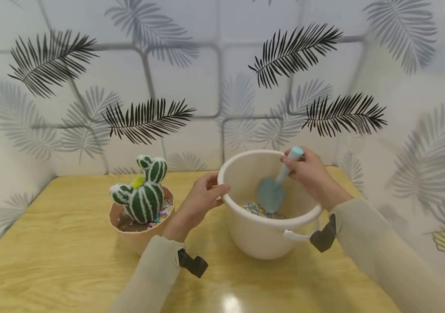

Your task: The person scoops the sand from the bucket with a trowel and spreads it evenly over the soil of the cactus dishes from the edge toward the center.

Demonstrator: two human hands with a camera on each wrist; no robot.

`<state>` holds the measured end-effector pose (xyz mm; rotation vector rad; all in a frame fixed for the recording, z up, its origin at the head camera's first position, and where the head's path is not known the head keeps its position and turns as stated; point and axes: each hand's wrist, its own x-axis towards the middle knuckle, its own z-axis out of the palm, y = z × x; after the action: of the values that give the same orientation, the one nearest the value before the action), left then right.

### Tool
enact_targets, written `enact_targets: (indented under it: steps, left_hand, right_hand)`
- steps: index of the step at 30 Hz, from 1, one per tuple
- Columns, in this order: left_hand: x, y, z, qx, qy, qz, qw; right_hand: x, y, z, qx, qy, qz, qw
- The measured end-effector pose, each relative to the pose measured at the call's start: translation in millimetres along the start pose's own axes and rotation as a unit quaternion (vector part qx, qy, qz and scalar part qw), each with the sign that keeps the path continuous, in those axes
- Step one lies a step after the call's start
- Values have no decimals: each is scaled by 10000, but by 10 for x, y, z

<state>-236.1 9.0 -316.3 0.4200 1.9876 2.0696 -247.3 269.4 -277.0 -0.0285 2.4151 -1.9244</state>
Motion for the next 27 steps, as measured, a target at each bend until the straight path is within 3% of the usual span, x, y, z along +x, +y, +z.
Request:
enact_targets:
  steps: [10, 19, 27]
  left_hand:
    - [-3, 9, 8, -249, 18, -16, 9997]
    - [-9, 8, 11, -238, 72, 15, 9997]
    - [7, -6, 11, -206, 120, -91, 9997]
  right_hand:
    - [38, -6, 57, -544, -529, 81, 9971]
    - [21, -35, 113, -609, -720, 159, 9954]
    - [24, -23, 101, -361, -937, 282, 9945]
